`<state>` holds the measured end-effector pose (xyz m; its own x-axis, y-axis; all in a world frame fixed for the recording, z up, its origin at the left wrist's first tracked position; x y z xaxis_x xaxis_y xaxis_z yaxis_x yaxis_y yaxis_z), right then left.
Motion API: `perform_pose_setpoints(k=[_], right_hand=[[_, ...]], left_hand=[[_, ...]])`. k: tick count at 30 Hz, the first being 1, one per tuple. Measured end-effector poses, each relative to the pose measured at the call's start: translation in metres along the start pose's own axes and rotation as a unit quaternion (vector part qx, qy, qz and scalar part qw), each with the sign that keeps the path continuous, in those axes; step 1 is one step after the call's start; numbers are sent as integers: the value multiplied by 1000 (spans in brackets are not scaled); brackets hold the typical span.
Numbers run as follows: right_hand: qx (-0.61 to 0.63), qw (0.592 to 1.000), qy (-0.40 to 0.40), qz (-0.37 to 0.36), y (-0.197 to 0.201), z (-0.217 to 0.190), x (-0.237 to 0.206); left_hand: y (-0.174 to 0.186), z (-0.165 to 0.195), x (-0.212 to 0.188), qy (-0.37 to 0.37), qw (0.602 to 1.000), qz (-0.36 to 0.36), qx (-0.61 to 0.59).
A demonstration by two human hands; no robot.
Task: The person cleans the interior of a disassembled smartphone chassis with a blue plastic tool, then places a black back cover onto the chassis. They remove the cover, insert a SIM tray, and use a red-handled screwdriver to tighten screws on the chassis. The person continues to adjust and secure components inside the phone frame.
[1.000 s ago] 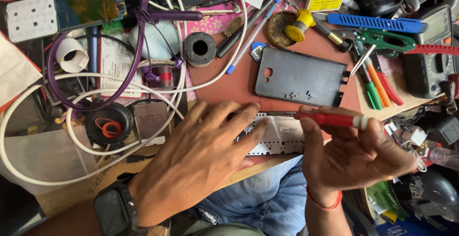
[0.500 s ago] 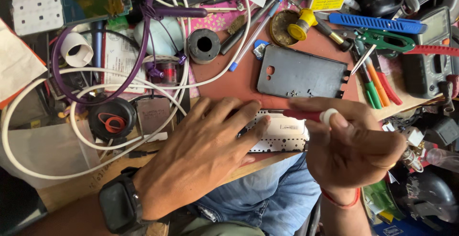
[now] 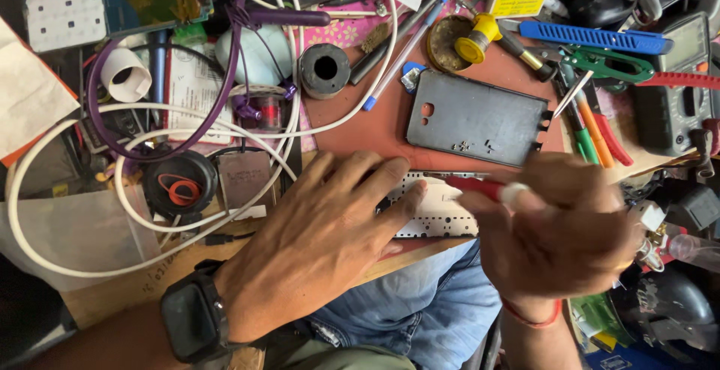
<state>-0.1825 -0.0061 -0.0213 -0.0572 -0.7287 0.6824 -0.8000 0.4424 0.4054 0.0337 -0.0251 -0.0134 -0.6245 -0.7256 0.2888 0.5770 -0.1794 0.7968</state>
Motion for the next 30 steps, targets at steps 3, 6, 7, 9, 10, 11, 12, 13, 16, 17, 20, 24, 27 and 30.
perform_pose_setpoints(k=[3,6,7,9,10,11,12,13,16,17,20,24,27,30], right_hand=[[-7,999,-22,-27,-2,-5,1],[-5,999,-23,-31,-4,-13,5],[-6,999,-25,-28,-4,-16,6],[-9,1000,-21,-19,-4,-18,9],[-7,999,0,-37,-5,-20,9],[-3,998,20,-56,-6,-21,10],[1,998,25,-64,-5,-22,10],[6,997,30,-73,-5,-21,9],[0,998,8,-67,2,-19,5],[0,997,13,-80,4,-15,3],[48,998,-25,-29,11,-2,-7],[-1,994,-74,76,33,20,-22],[-37,993,-80,73,44,36,-31],[-30,993,-81,77,47,49,-37]], left_hand=[[1,1,0,4,1000,4,0],[3,1,0,-1,1000,-4,-5],[4,2,-1,2,1000,4,-5],[3,3,1,0,1000,25,-5],[3,3,1,0,1000,15,-5],[2,4,1,2,1000,5,-2],[3,4,1,8,1000,-3,1],[4,5,1,10,1000,8,-3],[8,7,1,-1,1000,20,-4],[8,8,3,-5,1000,14,6],[9,10,1,0,1000,-5,15],[9,9,1,-15,1000,5,17],[6,9,4,-7,1000,6,23],[1,10,10,-8,999,-8,30]])
Point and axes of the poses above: each hand's wrist, its own x-axis towards the middle knuckle, its own y-axis out of the back of the hand, z = x × y, the point moved 2 cm from there along x, towards the middle knuckle, and after that the axes turned 7 degrees about z, right-handed, at the moved point
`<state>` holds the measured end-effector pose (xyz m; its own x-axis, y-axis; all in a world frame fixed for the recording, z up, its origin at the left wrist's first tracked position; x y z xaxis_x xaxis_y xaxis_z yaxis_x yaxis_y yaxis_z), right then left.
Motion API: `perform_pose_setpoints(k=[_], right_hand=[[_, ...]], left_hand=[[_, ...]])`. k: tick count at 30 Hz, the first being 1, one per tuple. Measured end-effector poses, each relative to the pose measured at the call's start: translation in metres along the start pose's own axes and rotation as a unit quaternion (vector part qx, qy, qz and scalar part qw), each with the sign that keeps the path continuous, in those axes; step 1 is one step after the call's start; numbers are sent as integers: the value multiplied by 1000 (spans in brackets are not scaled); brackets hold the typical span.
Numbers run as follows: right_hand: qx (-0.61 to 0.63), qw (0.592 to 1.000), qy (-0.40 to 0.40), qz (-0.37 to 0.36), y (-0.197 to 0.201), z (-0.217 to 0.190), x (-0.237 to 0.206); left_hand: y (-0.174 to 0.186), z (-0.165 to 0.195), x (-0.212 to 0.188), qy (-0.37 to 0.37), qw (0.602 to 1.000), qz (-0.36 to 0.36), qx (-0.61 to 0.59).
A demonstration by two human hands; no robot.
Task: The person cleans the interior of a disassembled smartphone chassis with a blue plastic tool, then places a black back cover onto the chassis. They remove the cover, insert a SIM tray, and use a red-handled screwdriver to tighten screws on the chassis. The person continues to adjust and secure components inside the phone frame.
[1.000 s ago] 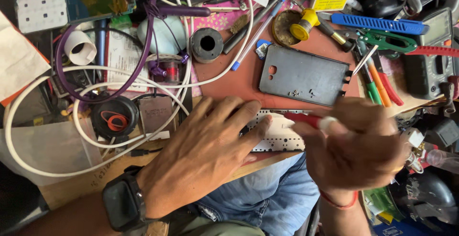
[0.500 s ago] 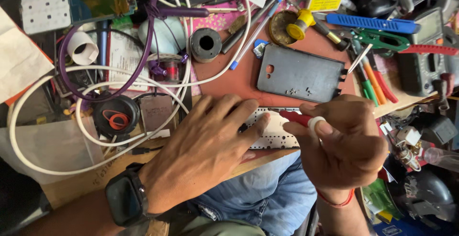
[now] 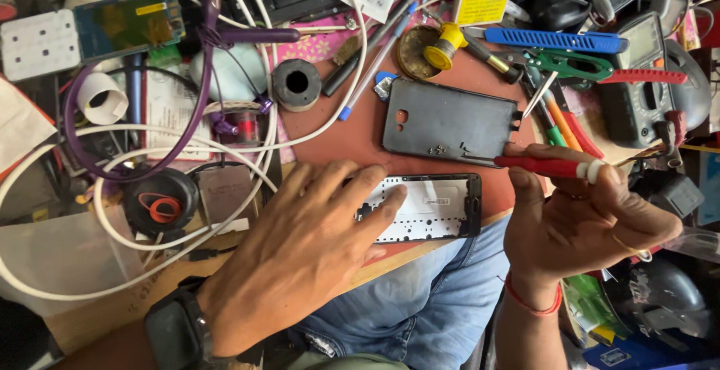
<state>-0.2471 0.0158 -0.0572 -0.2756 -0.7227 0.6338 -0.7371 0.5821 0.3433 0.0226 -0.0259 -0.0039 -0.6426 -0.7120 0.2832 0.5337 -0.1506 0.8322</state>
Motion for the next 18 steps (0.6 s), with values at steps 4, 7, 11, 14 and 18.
perform_pose_setpoints(k=[4,7,11,14,18], right_hand=[[-3,1000,-18,13,-2,7,-1],[3,1000,-19,8,0,1,1],[-29,1000,-3,3,1,-7,9],[-26,999,17,-10,-1,-10,13],[13,1000,-4,5,-2,-8,12]], left_hand=[[-3,1,4,10,1000,-8,-14],[-5,0,4,11,1000,-5,-12],[-6,-2,2,7,1000,0,-18],[-6,-2,2,9,1000,3,-20],[-6,-2,2,8,1000,2,-21]])
Point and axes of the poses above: each hand's wrist, its own x-axis towards the middle knuckle, its own y-axis out of the back of the hand, z = x × y, the point moved 2 cm from there along x, towards the middle knuckle, and after that the axes turned 7 degrees about z, right-handed, at the moved point
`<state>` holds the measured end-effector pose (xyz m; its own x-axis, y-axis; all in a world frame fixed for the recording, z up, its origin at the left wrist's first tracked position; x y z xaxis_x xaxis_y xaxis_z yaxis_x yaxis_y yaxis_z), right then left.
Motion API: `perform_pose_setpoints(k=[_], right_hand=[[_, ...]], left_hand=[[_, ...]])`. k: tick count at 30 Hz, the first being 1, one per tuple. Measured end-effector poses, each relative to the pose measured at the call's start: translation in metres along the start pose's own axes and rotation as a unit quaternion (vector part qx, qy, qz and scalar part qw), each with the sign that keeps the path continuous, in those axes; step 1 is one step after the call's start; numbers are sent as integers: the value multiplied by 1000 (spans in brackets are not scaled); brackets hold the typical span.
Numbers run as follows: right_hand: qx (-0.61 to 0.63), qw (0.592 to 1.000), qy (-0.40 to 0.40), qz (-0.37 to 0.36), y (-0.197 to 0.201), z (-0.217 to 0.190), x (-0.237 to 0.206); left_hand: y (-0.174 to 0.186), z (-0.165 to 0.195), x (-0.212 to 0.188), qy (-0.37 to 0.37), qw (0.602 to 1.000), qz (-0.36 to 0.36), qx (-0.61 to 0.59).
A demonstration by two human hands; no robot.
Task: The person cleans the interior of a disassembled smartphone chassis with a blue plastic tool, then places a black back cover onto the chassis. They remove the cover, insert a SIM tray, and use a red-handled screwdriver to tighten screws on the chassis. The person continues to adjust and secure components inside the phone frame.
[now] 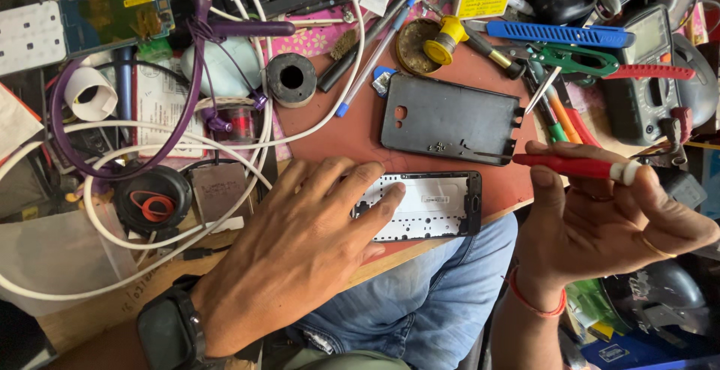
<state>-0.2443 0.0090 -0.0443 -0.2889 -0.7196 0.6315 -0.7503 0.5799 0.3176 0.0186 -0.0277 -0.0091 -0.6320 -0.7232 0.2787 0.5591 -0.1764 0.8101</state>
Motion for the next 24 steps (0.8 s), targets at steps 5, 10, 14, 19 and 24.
perform_pose_setpoints(k=[5,10,14,19,24], right_hand=[[-48,999,-6,0,-2,6,-7],[-20,1000,-15,6,-3,5,-9],[-18,1000,1,6,0,-1,-7],[38,995,-53,70,5,-2,-15],[142,977,-128,90,8,2,-38]], left_hand=[[-2,1,2,5,1000,2,12],[-1,0,1,4,1000,6,12],[-1,0,1,8,1000,12,12],[-1,-3,3,31,999,9,3],[-2,-5,2,32,999,10,2]])
Point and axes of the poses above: each hand's wrist, its own x-axis towards the middle knuckle, its own y-axis out of the back of the hand, z = x × y, the point moved 2 cm from there along x, towards the middle knuckle, and after that the axes turned 7 degrees about z, right-handed, at the moved point
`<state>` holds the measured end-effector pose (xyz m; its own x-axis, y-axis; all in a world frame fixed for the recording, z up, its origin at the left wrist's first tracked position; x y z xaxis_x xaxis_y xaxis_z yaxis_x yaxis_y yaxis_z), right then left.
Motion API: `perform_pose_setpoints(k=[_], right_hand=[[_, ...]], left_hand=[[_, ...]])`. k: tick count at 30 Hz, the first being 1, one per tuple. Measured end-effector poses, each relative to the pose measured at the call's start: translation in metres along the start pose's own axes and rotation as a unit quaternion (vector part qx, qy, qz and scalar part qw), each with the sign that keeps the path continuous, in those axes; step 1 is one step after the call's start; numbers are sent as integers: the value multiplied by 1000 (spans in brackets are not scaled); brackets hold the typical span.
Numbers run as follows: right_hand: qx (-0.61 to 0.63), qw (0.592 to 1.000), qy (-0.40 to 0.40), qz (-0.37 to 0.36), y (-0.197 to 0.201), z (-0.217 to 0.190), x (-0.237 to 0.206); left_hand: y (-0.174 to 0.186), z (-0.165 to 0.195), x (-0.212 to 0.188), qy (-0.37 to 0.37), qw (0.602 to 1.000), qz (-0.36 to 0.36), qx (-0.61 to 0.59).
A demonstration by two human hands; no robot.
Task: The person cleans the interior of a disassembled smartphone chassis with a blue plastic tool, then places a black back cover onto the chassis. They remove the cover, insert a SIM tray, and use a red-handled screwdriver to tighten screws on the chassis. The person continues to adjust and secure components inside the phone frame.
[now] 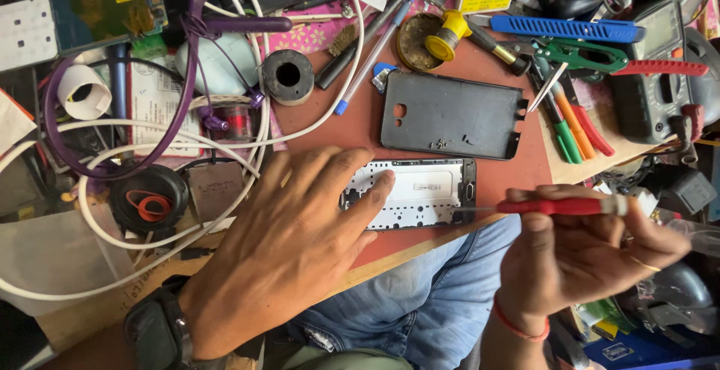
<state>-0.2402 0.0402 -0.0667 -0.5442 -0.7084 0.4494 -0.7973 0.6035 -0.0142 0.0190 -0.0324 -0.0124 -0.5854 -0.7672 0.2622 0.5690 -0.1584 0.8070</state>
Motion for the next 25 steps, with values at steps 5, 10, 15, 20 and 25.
perform_pose_setpoints(k=[5,10,15,20,25], right_hand=[[63,994,-93,12,0,13,-20],[85,990,-110,1,-4,16,-24],[70,992,-108,11,-4,18,-27],[62,992,-107,11,-3,21,-26],[62,992,-109,13,0,24,-28]], left_hand=[[-10,3,1,-69,998,-8,-2],[-16,5,1,-99,994,-17,-37],[-21,4,0,-109,993,-25,-28],[-24,4,3,-109,993,-25,-47],[-27,5,4,-113,992,-28,-50]])
Point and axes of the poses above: each hand's wrist, its own x-axis towards the middle knuckle, its own y-axis out of the back of the hand, z = x × y, the point moved 2 cm from there along x, towards the middle knuckle, and after that the axes turned 7 degrees about z, right-handed, at the moved point
